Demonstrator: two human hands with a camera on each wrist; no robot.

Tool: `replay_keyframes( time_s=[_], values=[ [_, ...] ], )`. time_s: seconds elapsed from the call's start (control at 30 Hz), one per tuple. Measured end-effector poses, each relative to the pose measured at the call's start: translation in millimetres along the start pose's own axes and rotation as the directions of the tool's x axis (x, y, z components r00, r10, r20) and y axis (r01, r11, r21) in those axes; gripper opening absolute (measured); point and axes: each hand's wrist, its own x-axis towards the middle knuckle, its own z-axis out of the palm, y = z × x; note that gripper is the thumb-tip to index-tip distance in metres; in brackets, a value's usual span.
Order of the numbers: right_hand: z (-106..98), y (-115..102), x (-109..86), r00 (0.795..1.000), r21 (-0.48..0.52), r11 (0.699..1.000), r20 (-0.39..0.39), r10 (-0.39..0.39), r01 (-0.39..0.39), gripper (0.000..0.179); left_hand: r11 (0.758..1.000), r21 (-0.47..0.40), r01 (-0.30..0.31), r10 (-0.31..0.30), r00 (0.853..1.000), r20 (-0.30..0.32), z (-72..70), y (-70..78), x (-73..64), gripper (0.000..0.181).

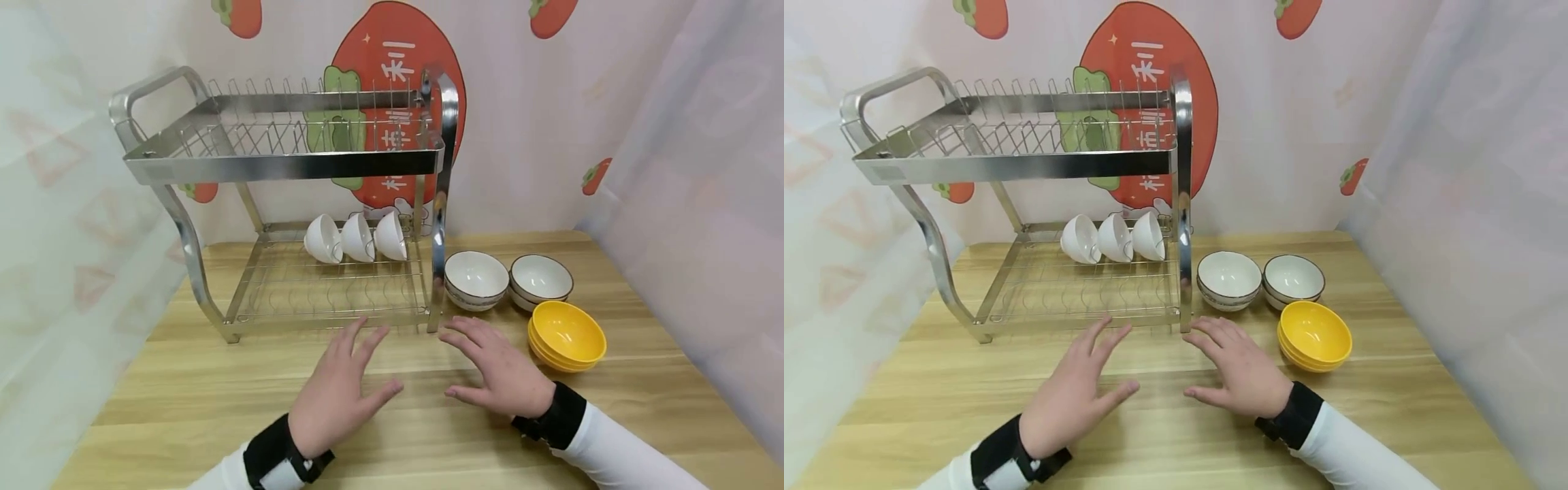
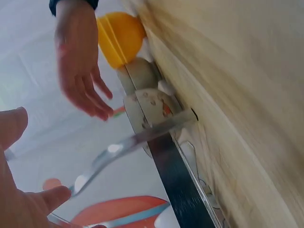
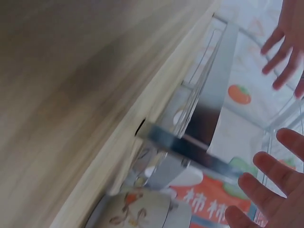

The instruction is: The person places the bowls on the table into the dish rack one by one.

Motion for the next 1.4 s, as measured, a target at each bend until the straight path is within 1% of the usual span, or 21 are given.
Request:
replay_keyframes(
  time_s=[0.1,0.17,0.27,0.4,0.53,0.67,0.8,0.93,1.07,1.2,1.27,1.33,1.4],
  values=[
    [-2.7,12.8,-0.4,1.000,-0.010,1.000,-0.024,0.019,-0.019,0.077,0.999,0.022,-0.031,0.031,0.999,-0.021,9.5,6.1,1.6,0.080],
    [-4.8,21.1,-2.0,0.999,-0.022,0.999,-0.034,0.038,-0.039,0.076,0.998,0.040,-0.054,0.056,0.997,-0.048,15.2,8.0,6.4,0.079],
    [-7.5,31.3,-4.4,0.997,-0.034,0.998,-0.037,0.061,-0.062,0.075,0.995,0.070,-0.066,0.071,0.995,-0.069,22.3,9.2,13.2,0.078],
    [-6.6,41.5,-2.0,0.997,-0.032,0.997,-0.041,0.068,-0.069,0.070,0.994,0.101,-0.046,0.053,0.996,-0.070,29.2,7.9,16.6,0.079],
    [-2.8,47.9,3.8,0.992,-0.030,0.994,-0.069,0.105,-0.107,0.061,0.993,0.119,-0.020,0.028,0.997,-0.068,33.4,7.4,17.6,0.080],
    [-4.6,56.9,7.4,0.979,-0.022,0.986,-0.122,0.163,-0.167,0.051,0.994,0.109,-0.021,0.028,0.998,-0.057,38.9,12.5,21.5,0.081],
    [-9.8,69.3,10.9,0.961,-0.016,0.977,-0.181,0.207,-0.214,0.046,0.995,0.090,-0.047,0.051,0.998,-0.045,42.9,20.3,28.3,0.079],
    [-9.4,82.3,22.9,0.948,-0.027,0.968,-0.207,0.240,-0.251,0.042,0.994,0.104,-0.041,0.046,0.998,-0.049,43.7,24.4,32.8,0.077],
    [-10.5,93.1,27.8,0.924,-0.079,0.943,-0.241,0.297,-0.323,0.039,0.990,0.124,-0.061,0.069,0.996,-0.056,48.0,29.5,39.3,0.076],
    [-12.1,102.1,27.4,0.899,-0.147,0.905,-0.254,0.357,-0.400,0.036,0.990,0.122,-0.075,0.083,0.995,-0.059,52.9,34.6,42.5,0.075],
    [-11.8,105.1,26.9,0.887,-0.171,0.883,-0.244,0.392,-0.438,0.035,0.990,0.117,-0.076,0.083,0.995,-0.060,54.0,35.7,42.1,0.075],
    [-12.0,106.8,26.3,0.875,-0.183,0.862,-0.218,0.433,-0.472,0.032,0.990,0.118,-0.074,0.082,0.995,-0.062,54.2,36.0,41.8,0.075],
    [-12.0,108.7,26.1,0.871,-0.193,0.852,-0.185,0.456,-0.487,0.027,0.990,0.122,-0.074,0.082,0.995,-0.063,53.8,35.5,41.5,0.076]
  ],
)
